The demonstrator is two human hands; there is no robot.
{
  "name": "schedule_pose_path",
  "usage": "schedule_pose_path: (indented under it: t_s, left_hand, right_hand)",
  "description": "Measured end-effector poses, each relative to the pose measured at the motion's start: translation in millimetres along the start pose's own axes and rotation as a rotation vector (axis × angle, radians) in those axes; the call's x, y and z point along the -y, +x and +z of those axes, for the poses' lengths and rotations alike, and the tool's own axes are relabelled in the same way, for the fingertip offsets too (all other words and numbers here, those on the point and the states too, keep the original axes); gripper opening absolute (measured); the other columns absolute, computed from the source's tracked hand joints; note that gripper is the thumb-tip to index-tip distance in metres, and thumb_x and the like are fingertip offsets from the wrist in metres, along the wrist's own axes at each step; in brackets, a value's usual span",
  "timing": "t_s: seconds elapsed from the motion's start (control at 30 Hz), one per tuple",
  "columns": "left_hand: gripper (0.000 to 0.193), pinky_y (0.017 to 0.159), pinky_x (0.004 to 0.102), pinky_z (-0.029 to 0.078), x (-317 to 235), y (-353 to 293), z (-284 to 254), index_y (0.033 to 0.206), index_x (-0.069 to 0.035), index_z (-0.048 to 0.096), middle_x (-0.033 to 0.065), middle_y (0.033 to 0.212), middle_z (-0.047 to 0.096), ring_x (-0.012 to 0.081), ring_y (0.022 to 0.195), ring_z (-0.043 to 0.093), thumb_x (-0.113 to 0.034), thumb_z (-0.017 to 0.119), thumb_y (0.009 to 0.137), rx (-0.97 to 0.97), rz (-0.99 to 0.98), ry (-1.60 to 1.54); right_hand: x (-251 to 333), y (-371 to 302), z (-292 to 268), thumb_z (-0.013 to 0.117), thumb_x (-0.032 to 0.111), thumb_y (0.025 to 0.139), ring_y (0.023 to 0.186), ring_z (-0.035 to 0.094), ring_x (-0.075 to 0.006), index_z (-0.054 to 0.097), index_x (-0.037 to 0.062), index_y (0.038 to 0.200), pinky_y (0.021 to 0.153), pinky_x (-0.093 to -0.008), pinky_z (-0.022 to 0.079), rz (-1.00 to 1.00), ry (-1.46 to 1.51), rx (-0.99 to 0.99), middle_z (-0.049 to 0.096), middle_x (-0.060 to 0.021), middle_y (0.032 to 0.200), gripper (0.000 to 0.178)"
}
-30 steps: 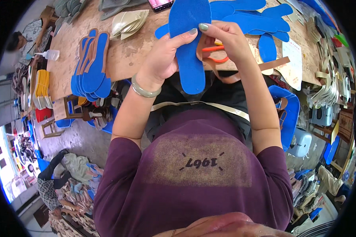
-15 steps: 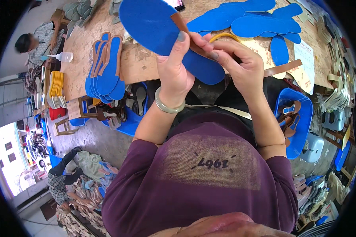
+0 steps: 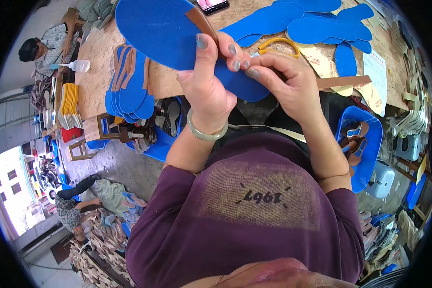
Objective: The person assembles blue flip-flops by attaching brown straps to blue foam soles. They use scissors to trim excess strap material and press the straps into place, repeating the process for multiple units on a cluttered workbench.
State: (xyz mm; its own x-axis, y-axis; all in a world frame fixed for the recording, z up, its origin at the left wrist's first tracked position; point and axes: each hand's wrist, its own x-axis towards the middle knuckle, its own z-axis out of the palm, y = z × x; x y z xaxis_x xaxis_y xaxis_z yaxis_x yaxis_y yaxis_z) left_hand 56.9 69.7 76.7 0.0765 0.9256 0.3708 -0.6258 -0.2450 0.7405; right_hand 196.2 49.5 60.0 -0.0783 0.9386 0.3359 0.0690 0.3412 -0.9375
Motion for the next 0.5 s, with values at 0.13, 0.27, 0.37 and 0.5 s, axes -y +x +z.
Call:
schedule_pose_path:
  t_s: [0.13,0.27,0.37,0.5]
  left_hand:
    - [0.028,0.076,0.0364,0.052,6,3,10,0.107,-0.001,0.048,0.0086,0.075,0.058,0.0182,0.072,0.059,-0.027,0.053,0.096,-0.16,0.011,-0.083]
    - [0.029,0.091,0.0424,0.048,17,0,7,0.114,-0.003,0.043,0.0082,0.079,0.06,0.0212,0.079,0.063,-0.02,0.056,0.095,-0.221,0.011,-0.083]
    - [0.025,0.088,0.0436,0.049,16,2,0,0.114,-0.004,0.044,0.0076,0.079,0.059,0.0204,0.077,0.062,-0.02,0.053,0.097,-0.168,0.012,-0.106]
    - [0.023,0.084,0.0427,0.05,15,-2,2,0.113,-0.004,0.045,0.0065,0.076,0.056,0.019,0.071,0.058,-0.022,0.05,0.098,-0.171,-0.009,-0.206]
  right_hand:
    - [5,11,4,0.071,0.011,0.081,0.059,0.047,-0.0039,0.067,-0.0017,0.086,0.052,-0.0215,0.038,0.08,0.053,-0.059,0.06,0.0042,0.07,0.014]
    - [1,18,1,0.069,0.007,0.083,0.078,0.06,-0.0061,0.07,-0.0025,0.096,0.07,-0.0207,0.049,0.031,0.17,-0.006,0.069,-0.0039,0.085,0.017]
    - [1,10,-8,0.068,0.008,0.084,0.087,0.063,-0.0098,0.07,-0.003,0.098,0.08,-0.0222,0.049,0.148,0.316,-0.019,0.07,-0.0081,0.092,0.018]
    - [-2,-3,-8,0.069,0.011,0.084,0.083,0.063,-0.0101,0.071,-0.0023,0.096,0.077,-0.0223,0.05,0.173,0.292,-0.072,0.07,-0.0067,0.09,0.018]
